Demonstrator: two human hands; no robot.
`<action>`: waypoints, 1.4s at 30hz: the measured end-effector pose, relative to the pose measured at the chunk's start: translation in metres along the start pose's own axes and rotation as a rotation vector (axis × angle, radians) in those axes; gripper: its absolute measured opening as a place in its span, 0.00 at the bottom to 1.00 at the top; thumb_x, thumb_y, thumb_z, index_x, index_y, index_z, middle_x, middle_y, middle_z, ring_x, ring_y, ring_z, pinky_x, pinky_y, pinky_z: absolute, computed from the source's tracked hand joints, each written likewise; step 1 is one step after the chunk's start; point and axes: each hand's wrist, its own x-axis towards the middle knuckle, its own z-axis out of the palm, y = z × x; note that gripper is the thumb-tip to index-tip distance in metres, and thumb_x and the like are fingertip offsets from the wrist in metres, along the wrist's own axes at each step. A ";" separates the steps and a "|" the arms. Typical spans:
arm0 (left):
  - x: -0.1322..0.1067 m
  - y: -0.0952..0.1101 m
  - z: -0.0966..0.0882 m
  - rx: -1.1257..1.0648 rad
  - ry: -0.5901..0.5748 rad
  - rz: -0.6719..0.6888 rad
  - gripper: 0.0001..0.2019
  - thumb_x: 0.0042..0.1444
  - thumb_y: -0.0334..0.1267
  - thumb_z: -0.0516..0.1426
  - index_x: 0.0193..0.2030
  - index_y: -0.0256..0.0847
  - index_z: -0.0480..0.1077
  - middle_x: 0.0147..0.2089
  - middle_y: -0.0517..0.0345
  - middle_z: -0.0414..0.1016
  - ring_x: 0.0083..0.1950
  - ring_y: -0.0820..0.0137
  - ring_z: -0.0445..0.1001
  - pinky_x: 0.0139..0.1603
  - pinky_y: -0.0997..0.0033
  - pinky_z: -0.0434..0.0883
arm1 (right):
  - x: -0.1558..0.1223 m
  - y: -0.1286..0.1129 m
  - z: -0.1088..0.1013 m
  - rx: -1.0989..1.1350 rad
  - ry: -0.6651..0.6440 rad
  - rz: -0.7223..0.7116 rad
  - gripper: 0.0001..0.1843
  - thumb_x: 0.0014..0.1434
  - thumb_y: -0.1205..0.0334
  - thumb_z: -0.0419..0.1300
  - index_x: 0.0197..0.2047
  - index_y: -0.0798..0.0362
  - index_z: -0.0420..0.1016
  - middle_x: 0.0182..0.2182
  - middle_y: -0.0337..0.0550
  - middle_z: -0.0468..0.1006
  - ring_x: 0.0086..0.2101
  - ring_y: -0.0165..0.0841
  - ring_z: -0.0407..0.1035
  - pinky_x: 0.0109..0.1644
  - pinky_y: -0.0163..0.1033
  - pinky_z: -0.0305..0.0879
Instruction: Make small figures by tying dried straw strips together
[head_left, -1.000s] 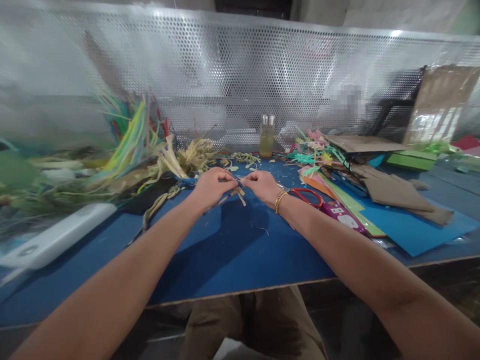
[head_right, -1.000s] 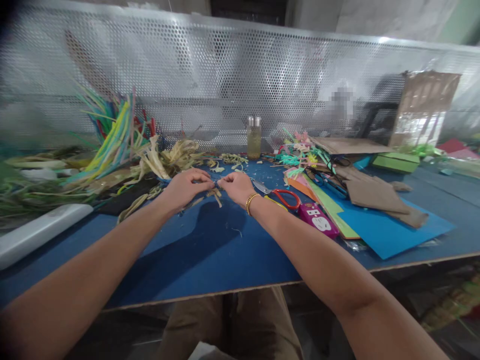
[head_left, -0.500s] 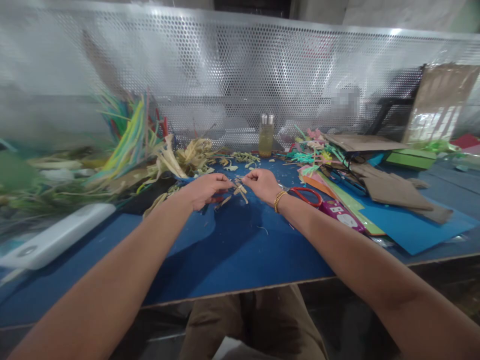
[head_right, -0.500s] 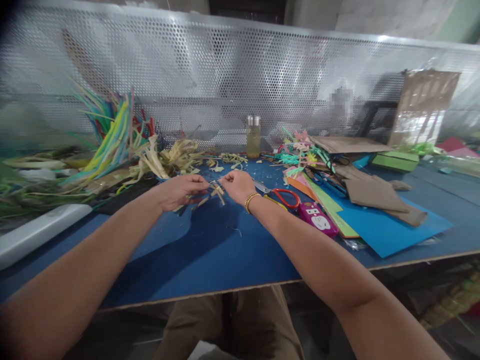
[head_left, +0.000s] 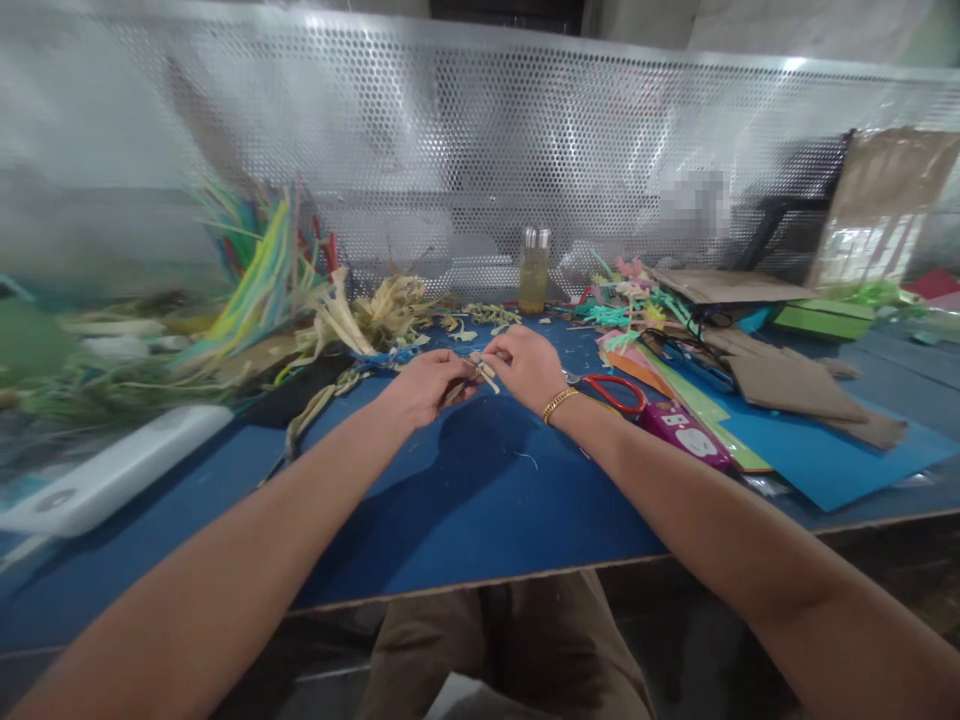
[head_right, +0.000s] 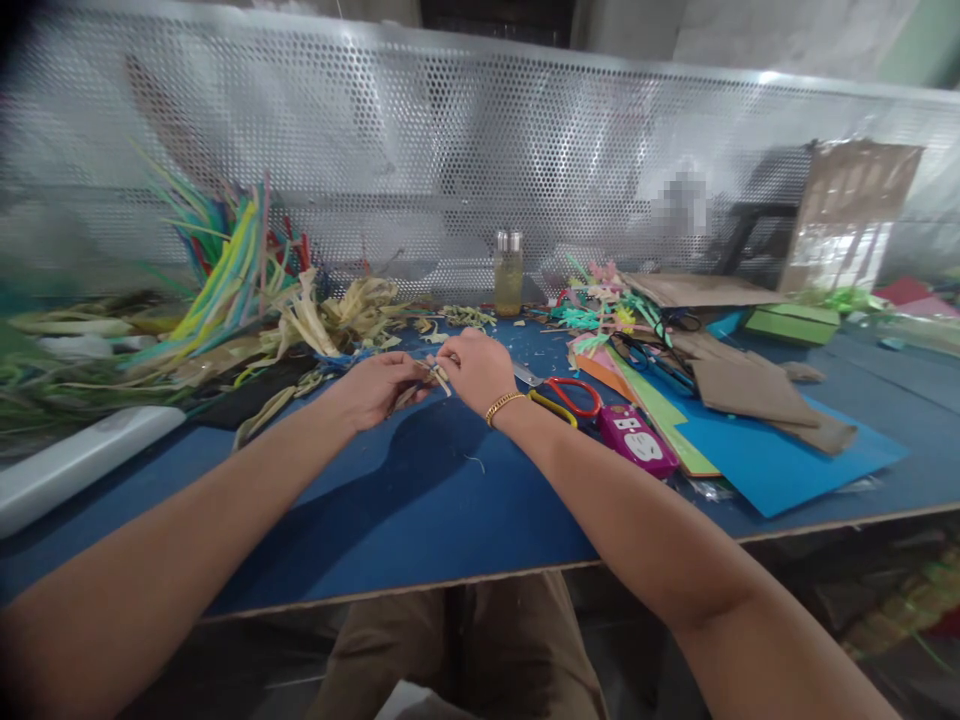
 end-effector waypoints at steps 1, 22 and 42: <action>0.000 0.000 0.000 -0.014 0.009 0.001 0.13 0.40 0.25 0.62 0.21 0.38 0.59 0.24 0.54 0.75 0.25 0.71 0.75 0.24 0.76 0.72 | 0.000 0.000 -0.001 -0.038 -0.005 -0.028 0.09 0.59 0.57 0.59 0.33 0.51 0.79 0.32 0.43 0.74 0.35 0.33 0.66 0.39 0.37 0.57; -0.003 0.009 0.003 -0.171 0.098 0.039 0.15 0.41 0.17 0.55 0.25 0.39 0.55 0.29 0.57 0.75 0.38 0.66 0.80 0.41 0.66 0.79 | 0.003 0.003 -0.006 -0.135 0.023 0.074 0.11 0.61 0.56 0.56 0.36 0.53 0.76 0.38 0.47 0.74 0.40 0.37 0.67 0.45 0.42 0.57; -0.005 0.000 0.002 0.087 0.032 0.142 0.11 0.40 0.27 0.58 0.24 0.40 0.57 0.37 0.52 0.77 0.36 0.66 0.77 0.37 0.64 0.75 | 0.006 0.008 -0.011 -0.177 0.074 0.159 0.09 0.60 0.58 0.57 0.34 0.53 0.73 0.39 0.48 0.73 0.42 0.38 0.67 0.47 0.44 0.55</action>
